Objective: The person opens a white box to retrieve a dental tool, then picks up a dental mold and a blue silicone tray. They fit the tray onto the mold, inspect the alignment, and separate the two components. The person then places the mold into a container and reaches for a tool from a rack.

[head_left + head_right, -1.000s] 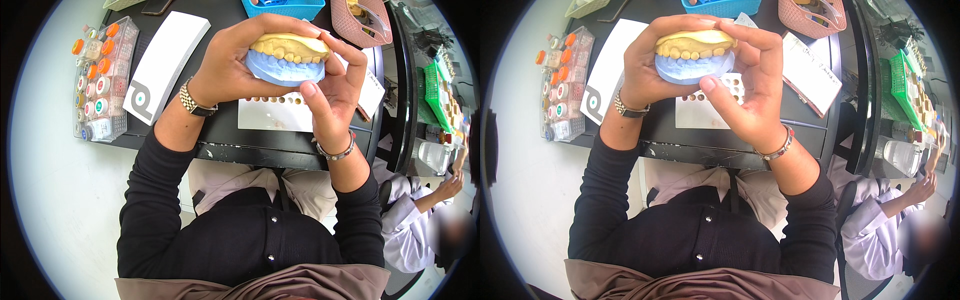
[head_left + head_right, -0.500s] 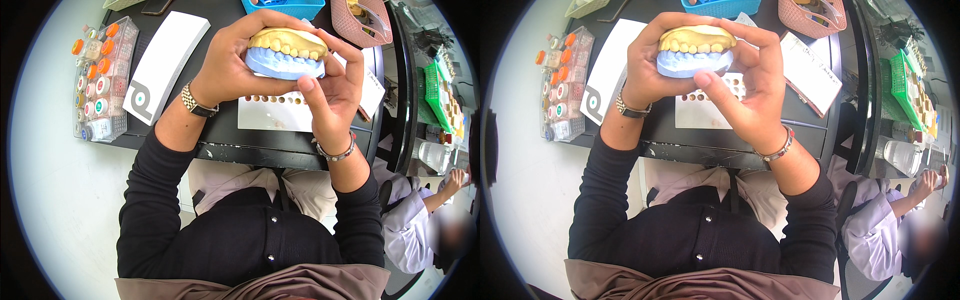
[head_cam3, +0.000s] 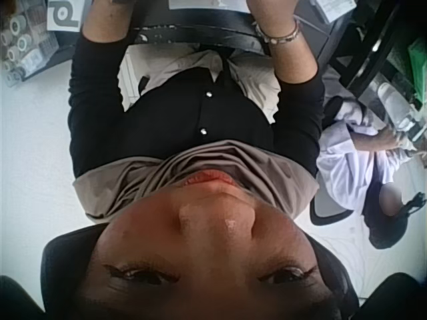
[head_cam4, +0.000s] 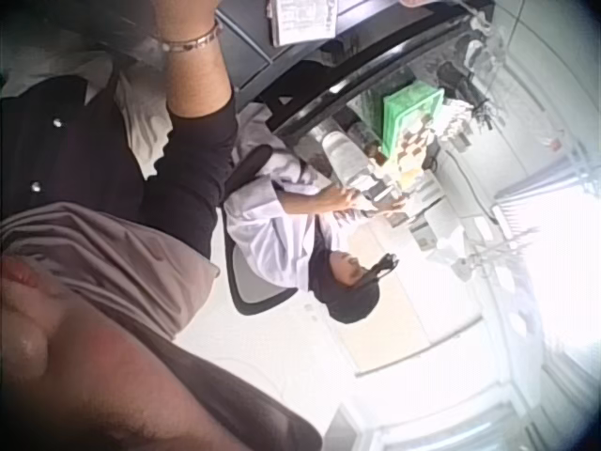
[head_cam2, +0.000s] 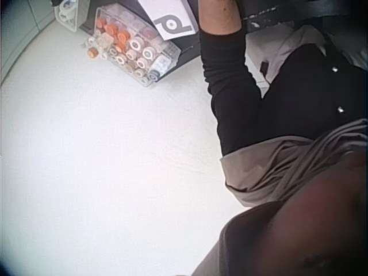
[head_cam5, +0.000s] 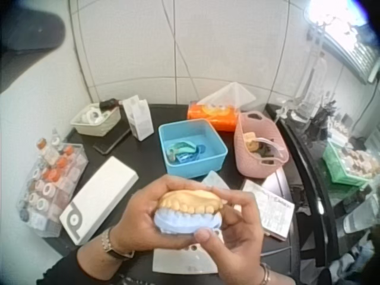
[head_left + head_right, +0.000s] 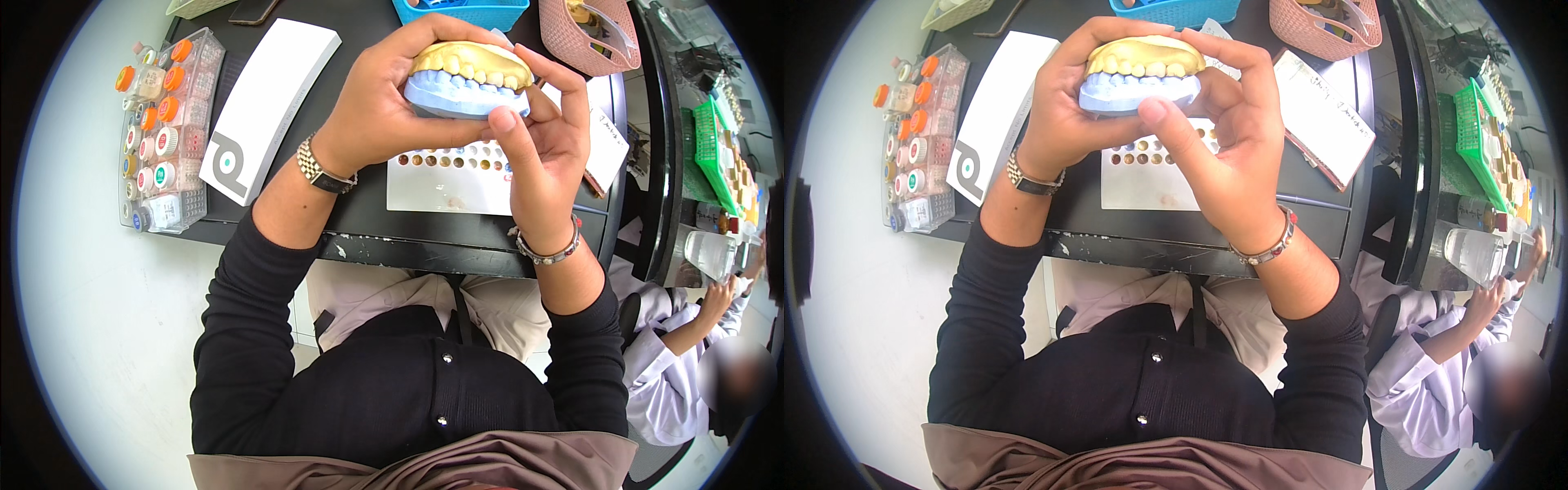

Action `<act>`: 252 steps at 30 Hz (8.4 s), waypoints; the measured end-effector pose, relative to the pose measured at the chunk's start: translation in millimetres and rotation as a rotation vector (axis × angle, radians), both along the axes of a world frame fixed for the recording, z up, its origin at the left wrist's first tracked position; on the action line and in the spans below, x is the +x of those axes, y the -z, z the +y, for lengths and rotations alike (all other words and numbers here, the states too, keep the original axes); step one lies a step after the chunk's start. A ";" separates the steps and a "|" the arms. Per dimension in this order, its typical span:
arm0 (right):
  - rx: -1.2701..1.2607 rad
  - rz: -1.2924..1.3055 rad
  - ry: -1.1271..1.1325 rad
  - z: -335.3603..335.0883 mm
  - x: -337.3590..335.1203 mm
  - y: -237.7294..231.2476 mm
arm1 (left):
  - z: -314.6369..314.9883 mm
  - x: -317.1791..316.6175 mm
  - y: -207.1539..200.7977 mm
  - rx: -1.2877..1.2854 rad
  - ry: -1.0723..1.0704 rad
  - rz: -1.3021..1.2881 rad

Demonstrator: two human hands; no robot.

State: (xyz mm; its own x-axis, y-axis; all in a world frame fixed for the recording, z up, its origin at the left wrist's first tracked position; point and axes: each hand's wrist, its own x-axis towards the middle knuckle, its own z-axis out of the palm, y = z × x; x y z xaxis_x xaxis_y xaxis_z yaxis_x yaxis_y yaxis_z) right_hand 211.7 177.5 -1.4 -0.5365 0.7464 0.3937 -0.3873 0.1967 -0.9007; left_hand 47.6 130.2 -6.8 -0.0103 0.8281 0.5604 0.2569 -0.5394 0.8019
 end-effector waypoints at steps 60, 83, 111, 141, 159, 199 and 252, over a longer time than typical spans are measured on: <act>-0.186 -0.034 -0.091 -4.8 -1.4 7.2 | -6.7 16.8 -11.1 -0.347 0.045 -0.342; -0.202 0.040 -0.133 -11.8 -0.4 -1.5 | -13.6 8.2 -16.9 -0.247 0.029 -0.207; -0.093 0.026 -0.097 -13.6 -2.4 -0.4 | -13.0 8.9 -10.7 -0.213 0.017 -0.239; -0.236 0.050 -0.169 -5.8 0.1 -8.2 | -6.0 -3.8 -6.6 0.083 0.070 0.046; -0.228 0.048 -0.157 -0.7 0.1 -10.2 | -3.8 -2.9 -7.9 0.054 0.071 0.003; 0.004 0.022 -0.055 0.4 3.7 -7.7 | -5.5 2.2 -7.4 0.021 0.061 0.025; 0.153 -0.040 -0.043 -2.5 -4.2 4.8 | -9.3 -3.0 -13.3 -0.022 -0.066 0.064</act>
